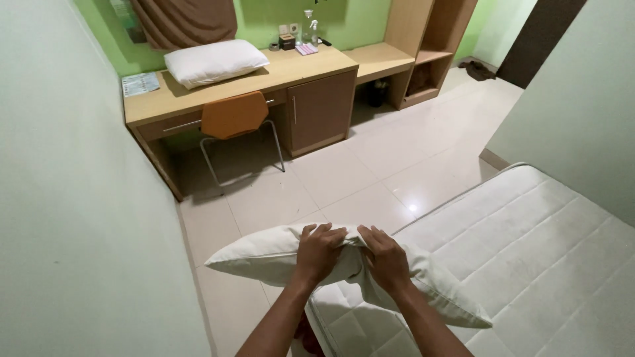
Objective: The person folds a white pillow on a mattress and places it on a nearby desk. They then return to the bed, pick up a second pillow, and place it on the desk. Finally, the person folds a white duvet on the mattress.
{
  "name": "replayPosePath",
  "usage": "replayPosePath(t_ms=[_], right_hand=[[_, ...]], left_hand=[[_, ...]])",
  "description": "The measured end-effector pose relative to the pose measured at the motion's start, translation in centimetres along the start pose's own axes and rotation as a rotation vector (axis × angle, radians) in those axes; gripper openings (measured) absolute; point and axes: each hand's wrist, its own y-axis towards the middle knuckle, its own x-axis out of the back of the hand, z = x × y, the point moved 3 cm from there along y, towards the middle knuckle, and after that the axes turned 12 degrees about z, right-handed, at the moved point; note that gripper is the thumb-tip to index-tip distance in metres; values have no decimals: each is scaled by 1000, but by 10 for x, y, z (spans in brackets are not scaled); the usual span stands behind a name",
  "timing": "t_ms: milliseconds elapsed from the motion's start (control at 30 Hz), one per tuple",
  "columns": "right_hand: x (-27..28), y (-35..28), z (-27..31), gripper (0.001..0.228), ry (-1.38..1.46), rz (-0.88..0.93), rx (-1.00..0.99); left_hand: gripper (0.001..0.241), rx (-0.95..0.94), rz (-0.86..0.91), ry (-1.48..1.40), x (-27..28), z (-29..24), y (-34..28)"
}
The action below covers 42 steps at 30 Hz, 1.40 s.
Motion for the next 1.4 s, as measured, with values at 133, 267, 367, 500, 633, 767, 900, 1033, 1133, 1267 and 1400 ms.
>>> replayPosePath(t_ms=[133, 267, 367, 500, 633, 767, 900, 1033, 1133, 1267, 1400], right_hand=[[-13, 18, -3, 50, 17, 12, -17], [-29, 52, -15, 47, 26, -15, 3], [-40, 78, -26, 46, 27, -12, -18], [-50, 122, -44, 48, 30, -27, -19], [-65, 169, -57, 49, 28, -47, -49], [-77, 225, -66, 51, -37, -68, -12], [-83, 270, -68, 56, -148, -88, 46], [-95, 314, -73, 53, -109, -91, 44], [-107, 352, -85, 52, -120, -117, 55], [-129, 404, -96, 49, -116, -99, 27], [-153, 471, -116, 49, -157, -83, 2]], left_hand=[[25, 17, 8, -17, -9, 22, 8], [25, 25, 6, -23, -11, 53, 33], [24, 41, 32, -42, -7, 70, 52], [23, 56, 82, -60, -7, 102, 94], [24, 2, 40, -74, -14, 146, 130], [26, -10, 27, -56, -8, 188, 172], [28, -25, 8, -39, 2, 224, 204], [29, -52, -2, -53, 4, 259, 227], [29, -74, -28, -64, 2, 291, 256], [28, -66, -33, -117, 6, 335, 289], [22, -40, 0, -163, 13, 388, 339]])
